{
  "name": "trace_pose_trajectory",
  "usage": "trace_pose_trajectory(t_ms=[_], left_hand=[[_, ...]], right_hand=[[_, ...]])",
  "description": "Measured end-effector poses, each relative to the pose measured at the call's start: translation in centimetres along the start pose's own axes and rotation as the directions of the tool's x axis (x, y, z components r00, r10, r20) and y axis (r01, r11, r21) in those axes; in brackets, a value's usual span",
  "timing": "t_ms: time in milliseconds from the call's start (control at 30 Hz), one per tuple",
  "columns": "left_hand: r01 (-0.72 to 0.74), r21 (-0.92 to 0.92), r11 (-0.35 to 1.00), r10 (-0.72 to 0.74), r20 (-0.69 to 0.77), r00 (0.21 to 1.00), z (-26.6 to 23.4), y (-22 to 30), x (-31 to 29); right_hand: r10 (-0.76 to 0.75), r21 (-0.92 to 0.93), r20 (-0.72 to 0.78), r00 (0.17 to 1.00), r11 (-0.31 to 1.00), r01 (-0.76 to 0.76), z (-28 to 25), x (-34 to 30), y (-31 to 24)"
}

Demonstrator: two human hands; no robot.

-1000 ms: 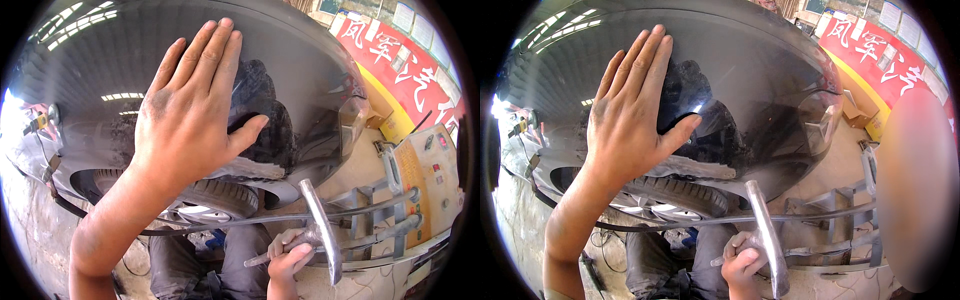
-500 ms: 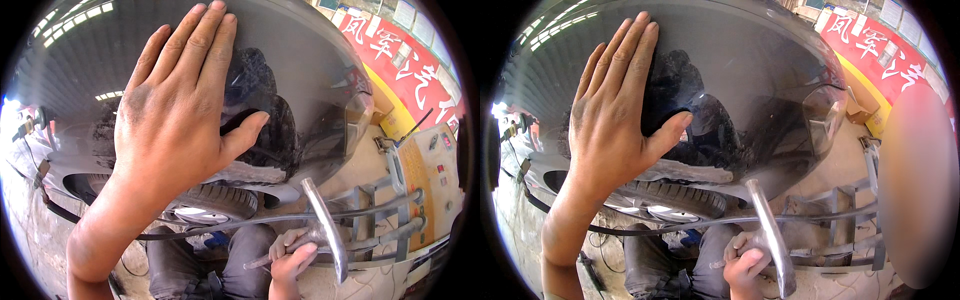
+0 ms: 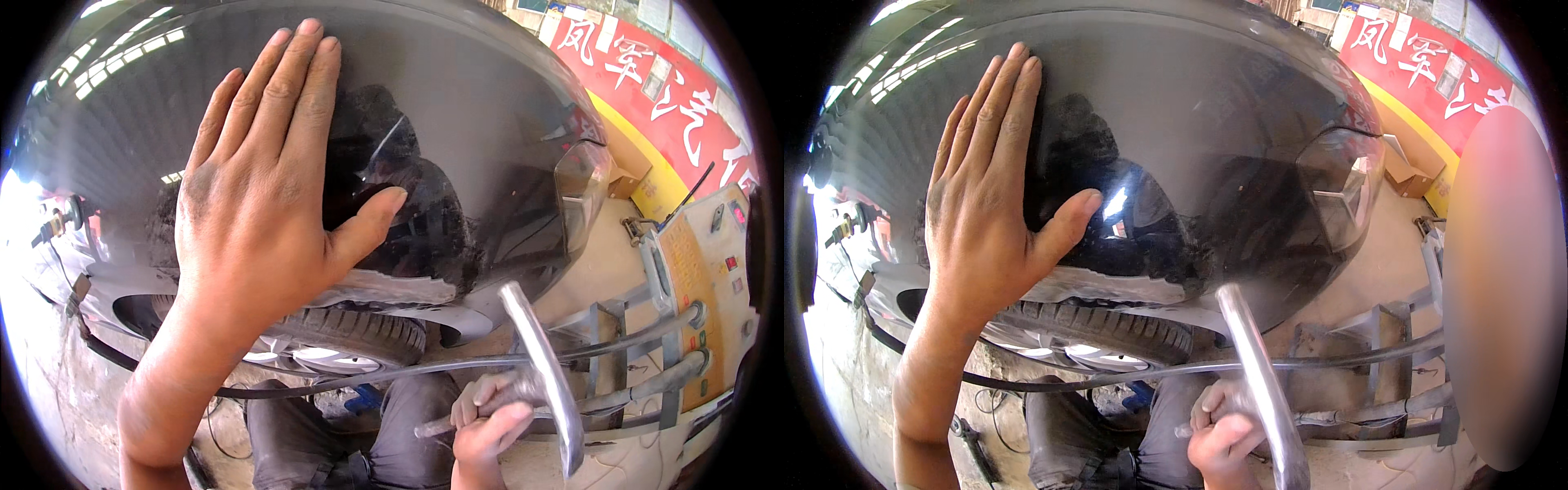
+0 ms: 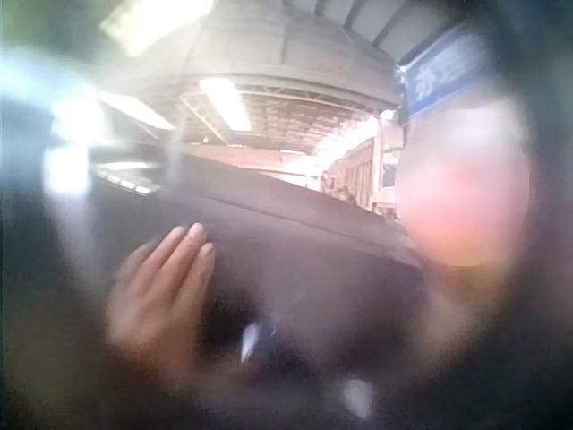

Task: The person uses a hammer and a metal dolly to tap and flatten a dent on the rear quarter panel of a black car. They repeatedly tap the dolly against the panel while holding it in place with their other hand, working around the wheel arch.

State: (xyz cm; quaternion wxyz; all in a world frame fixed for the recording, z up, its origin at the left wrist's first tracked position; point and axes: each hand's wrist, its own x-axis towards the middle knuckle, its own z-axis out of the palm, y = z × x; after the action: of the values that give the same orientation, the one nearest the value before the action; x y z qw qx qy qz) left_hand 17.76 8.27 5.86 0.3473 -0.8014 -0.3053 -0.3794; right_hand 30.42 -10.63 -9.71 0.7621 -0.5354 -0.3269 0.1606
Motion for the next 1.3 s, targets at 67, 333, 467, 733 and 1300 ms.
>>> trace_pose_trajectory(t_ms=[67,333,467,733,1300], left_hand=[[-0.004,0.004,1.000,0.004,0.003,1.000,0.0,0.0,0.0],[-0.007,0.011,1.000,0.007,0.005,1.000,0.2,0.1,0.0],[-0.021,0.006,1.000,0.021,-0.007,1.000,0.3,-0.1,0.0],[-0.015,0.018,1.000,0.015,0.007,1.000,0.3,0.2,0.0],[-0.038,-0.005,0.999,0.038,-0.046,0.998,0.5,-0.1,0.0]], right_hand=[[-0.085,-0.228,0.024,0.996,0.970,0.089,-0.6,0.7,1.9],[-0.201,0.114,0.045,0.979,0.974,0.195,-0.4,0.4,1.0],[-0.110,-0.220,-0.005,0.994,0.970,0.106,0.3,1.9,1.2],[-0.096,-0.257,0.074,0.993,0.960,0.112,-1.5,1.4,2.5],[-0.131,-0.294,-0.120,0.984,0.952,0.091,-0.7,1.7,2.9]])
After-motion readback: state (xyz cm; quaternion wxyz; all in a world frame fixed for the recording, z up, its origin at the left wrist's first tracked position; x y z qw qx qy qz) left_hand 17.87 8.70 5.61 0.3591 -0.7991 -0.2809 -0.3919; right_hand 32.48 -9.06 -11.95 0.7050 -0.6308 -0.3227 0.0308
